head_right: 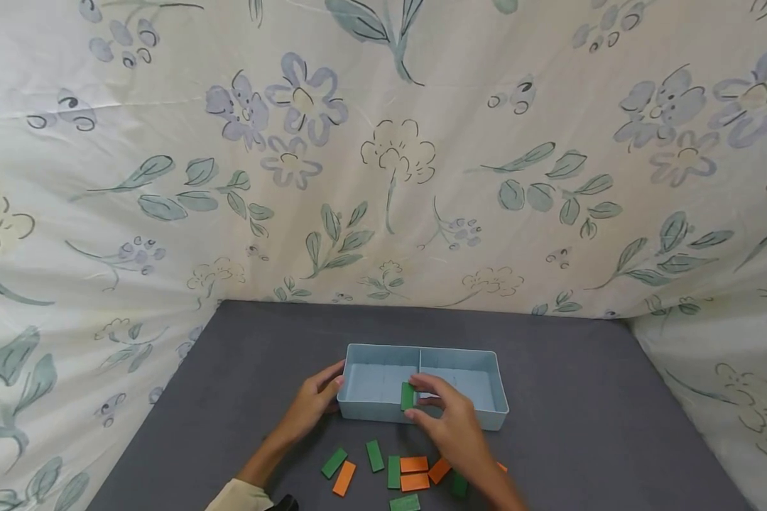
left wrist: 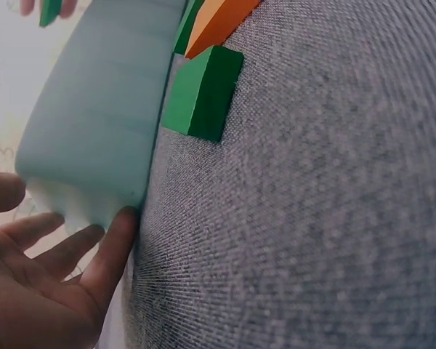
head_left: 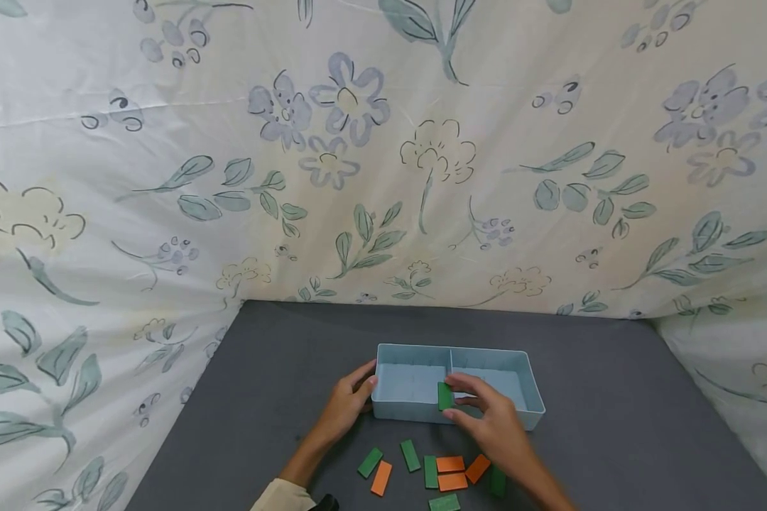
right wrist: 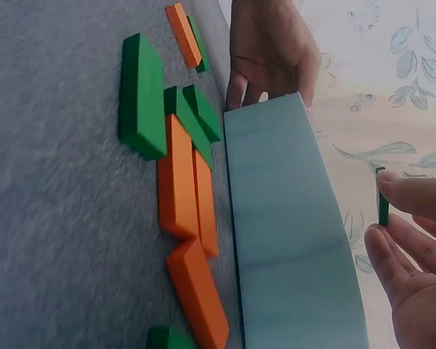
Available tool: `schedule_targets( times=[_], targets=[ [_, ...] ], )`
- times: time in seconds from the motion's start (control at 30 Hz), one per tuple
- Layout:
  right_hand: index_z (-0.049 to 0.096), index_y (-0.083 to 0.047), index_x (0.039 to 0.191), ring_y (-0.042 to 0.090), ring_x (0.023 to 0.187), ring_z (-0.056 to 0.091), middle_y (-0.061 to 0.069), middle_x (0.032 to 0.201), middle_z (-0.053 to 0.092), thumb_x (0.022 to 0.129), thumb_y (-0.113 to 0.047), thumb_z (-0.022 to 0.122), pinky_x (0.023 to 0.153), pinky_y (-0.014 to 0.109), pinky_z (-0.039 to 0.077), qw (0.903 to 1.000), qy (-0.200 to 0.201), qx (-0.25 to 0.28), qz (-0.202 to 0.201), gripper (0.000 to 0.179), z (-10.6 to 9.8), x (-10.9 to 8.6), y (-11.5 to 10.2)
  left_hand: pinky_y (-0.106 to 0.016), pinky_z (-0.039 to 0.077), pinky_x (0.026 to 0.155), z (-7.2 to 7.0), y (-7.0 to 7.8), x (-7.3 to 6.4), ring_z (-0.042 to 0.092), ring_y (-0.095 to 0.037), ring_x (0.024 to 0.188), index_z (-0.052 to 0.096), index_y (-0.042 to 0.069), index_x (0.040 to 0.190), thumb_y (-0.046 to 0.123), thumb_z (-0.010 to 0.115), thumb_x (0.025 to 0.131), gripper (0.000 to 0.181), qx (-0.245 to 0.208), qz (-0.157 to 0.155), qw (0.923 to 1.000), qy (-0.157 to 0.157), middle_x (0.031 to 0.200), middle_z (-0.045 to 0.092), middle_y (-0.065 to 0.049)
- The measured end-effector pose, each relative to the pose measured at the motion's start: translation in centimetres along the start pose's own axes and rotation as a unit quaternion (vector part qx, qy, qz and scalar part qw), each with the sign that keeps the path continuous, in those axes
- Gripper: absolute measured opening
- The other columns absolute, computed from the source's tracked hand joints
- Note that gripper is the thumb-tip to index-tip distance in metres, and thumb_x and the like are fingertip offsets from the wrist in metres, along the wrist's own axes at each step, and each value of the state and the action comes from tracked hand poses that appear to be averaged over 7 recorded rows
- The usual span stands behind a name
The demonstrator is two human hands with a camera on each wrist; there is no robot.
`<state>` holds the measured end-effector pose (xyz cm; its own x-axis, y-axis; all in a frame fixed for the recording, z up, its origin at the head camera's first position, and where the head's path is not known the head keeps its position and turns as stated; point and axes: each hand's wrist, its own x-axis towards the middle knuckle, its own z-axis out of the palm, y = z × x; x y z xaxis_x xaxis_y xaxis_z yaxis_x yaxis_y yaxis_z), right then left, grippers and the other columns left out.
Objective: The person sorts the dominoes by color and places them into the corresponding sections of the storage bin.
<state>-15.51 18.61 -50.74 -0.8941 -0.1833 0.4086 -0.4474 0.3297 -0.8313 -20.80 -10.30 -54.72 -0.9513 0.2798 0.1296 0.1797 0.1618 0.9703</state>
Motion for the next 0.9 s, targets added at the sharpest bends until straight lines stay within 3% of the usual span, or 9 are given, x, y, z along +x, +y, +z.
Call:
schedule_targets(
  times=[0.2, 0.4, 0.9],
  targets=[
    [0.067, -0.012, 0.139, 0.026, 0.115, 0.072, 0.012, 0.136, 0.07, 0.084, 0.0, 0.088, 0.091, 0.033, 0.061, 0.9997, 0.002, -0.01, 0.024, 0.06, 1.3, 1.0, -0.5, -0.053, 0.059, 0.096, 0.1, 0.0, 0.0, 0.054, -0.048, 0.138, 0.039, 0.001, 0.163, 0.029, 0.054, 0.114, 0.058, -0.003, -0.001, 1.0, 0.003, 0.159, 0.044, -0.032],
    [0.068, -0.016, 0.137, 0.026, 0.114, 0.072, 0.004, 0.135, 0.071, 0.084, 0.002, 0.088, 0.094, 0.037, 0.06, 0.9984, 0.001, -0.013, 0.056, 0.06, 2.4, 1.8, -0.9, -0.051, 0.059, 0.096, 0.1, -0.3, 0.0, 0.054, -0.047, 0.138, 0.039, 0.001, 0.163, 0.029, 0.054, 0.114, 0.058, -0.006, -0.001, 1.0, 0.003, 0.159, 0.045, -0.031],
    [0.067, -0.014, 0.14, 0.03, 0.119, 0.069, 0.003, 0.135, 0.071, 0.088, -0.002, 0.086, 0.096, 0.034, 0.059, 0.9974, -0.01, -0.013, 0.07, 0.057, 4.6, 3.5, -1.2, -0.052, 0.059, 0.095, 0.2, 0.0, 0.0, 0.055, -0.046, 0.137, 0.042, 0.003, 0.162, 0.027, 0.056, 0.113, 0.057, -0.019, -0.016, 0.9996, 0.012, 0.16, 0.044, -0.03]
  ],
)
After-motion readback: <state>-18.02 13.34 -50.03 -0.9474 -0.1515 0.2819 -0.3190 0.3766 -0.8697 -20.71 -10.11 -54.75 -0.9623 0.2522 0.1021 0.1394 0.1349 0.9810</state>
